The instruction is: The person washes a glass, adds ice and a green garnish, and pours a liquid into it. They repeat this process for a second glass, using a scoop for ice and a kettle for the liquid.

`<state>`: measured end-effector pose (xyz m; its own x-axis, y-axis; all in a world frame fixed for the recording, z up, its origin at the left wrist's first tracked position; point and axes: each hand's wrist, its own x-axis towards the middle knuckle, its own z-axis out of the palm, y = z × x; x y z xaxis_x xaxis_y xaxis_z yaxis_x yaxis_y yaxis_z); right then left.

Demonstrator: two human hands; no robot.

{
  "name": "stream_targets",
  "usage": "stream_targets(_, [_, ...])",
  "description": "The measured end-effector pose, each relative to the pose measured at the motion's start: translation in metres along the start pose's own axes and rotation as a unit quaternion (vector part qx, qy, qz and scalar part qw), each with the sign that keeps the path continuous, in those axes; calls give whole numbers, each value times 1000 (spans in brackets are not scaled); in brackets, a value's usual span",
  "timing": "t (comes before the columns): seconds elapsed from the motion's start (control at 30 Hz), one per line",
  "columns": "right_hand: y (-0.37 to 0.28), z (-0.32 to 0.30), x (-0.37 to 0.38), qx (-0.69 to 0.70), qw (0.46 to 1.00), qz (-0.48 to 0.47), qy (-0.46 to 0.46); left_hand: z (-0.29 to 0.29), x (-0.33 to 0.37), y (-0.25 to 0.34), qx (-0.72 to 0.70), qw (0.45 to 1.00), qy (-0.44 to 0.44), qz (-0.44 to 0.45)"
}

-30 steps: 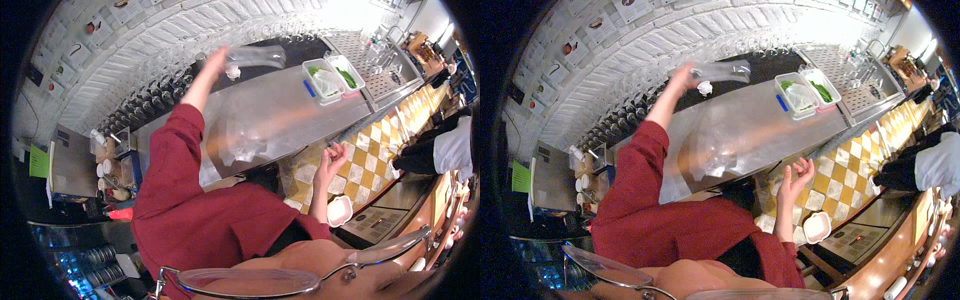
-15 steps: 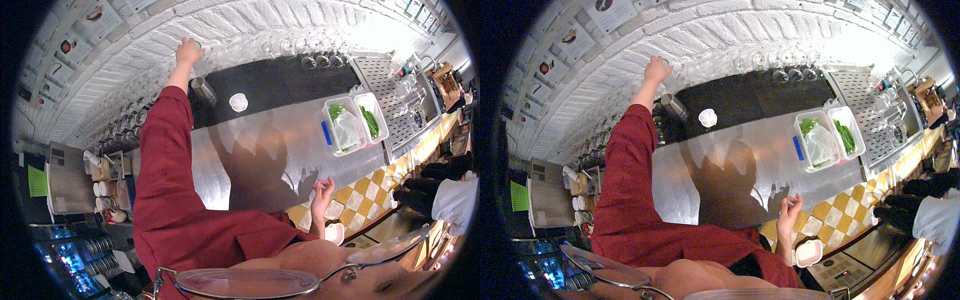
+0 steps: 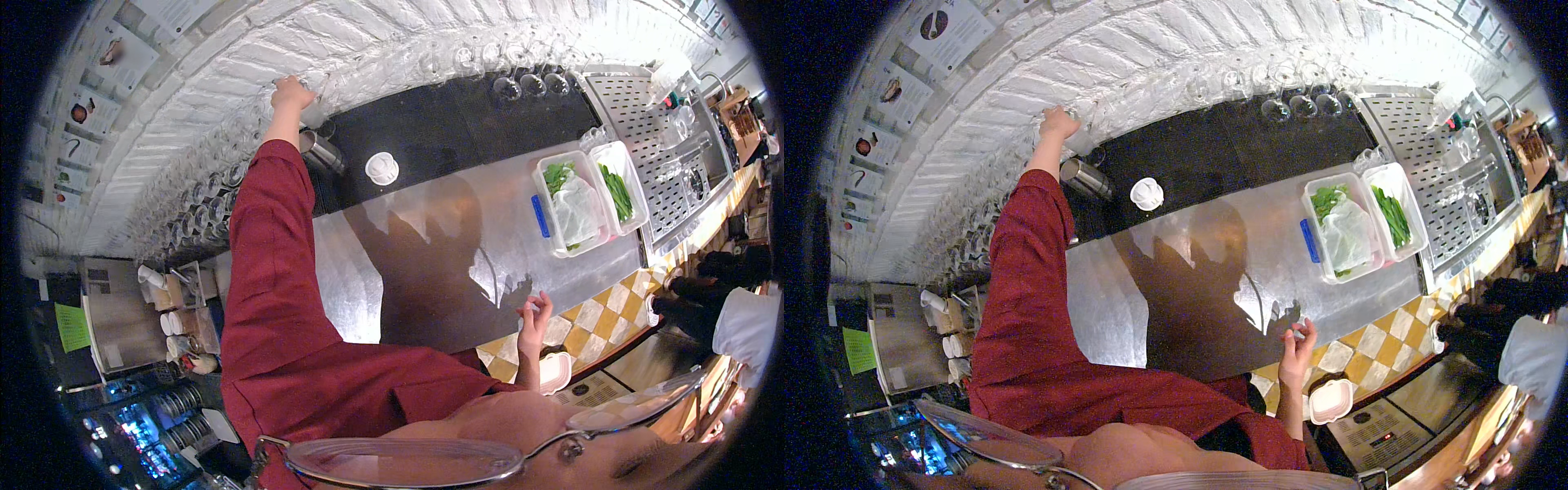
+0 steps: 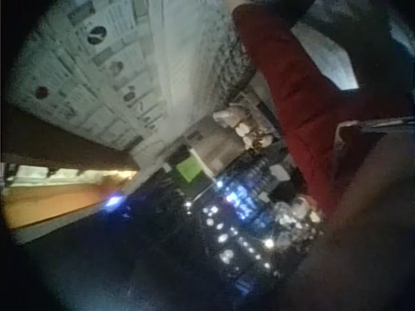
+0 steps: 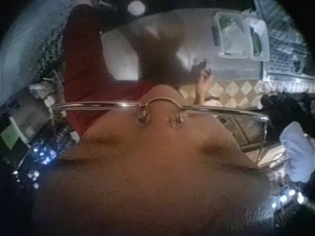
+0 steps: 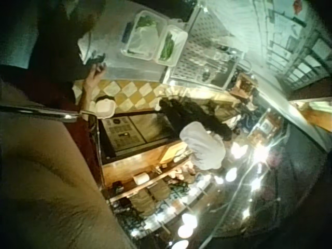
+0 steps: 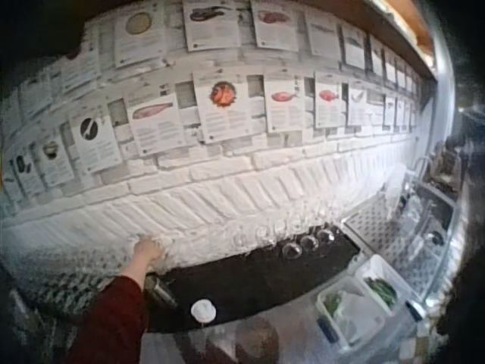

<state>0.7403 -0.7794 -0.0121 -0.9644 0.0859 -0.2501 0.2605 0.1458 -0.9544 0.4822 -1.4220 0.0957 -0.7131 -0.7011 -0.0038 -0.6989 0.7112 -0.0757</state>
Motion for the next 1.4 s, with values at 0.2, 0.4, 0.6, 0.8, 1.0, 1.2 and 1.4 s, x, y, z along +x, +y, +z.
stream_targets(0.2, [-16, -10, -7, -4, 1000, -10, 4, 10, 3, -15, -22, 999, -4, -24])
stream_targets(0.4, [-13, -25, -23, 12, 997, -54, 51, -5, 7, -12, 8, 998, 45, 34])
stream_targets(0.6, [-32, -40, -61, -80, 986, -52, 135, -34, -30, 35, -136, 881, 393, 223])
stream_targets(0.8, [-8, -59, -130, -28, 976, -88, 199, -98, -248, 124, -356, 647, 429, 521])
stream_targets(1.0, [27, -70, -245, -35, 945, -107, 308, 0, -429, 196, -539, 387, 252, 704])
stream_targets(1.2, [89, -47, -441, -34, 855, -30, 517, 88, -720, 130, -532, 229, -79, 811])
stream_targets(1.4, [132, 52, -678, -44, 636, 103, 764, 105, -905, -2, -206, 10, -216, 954])
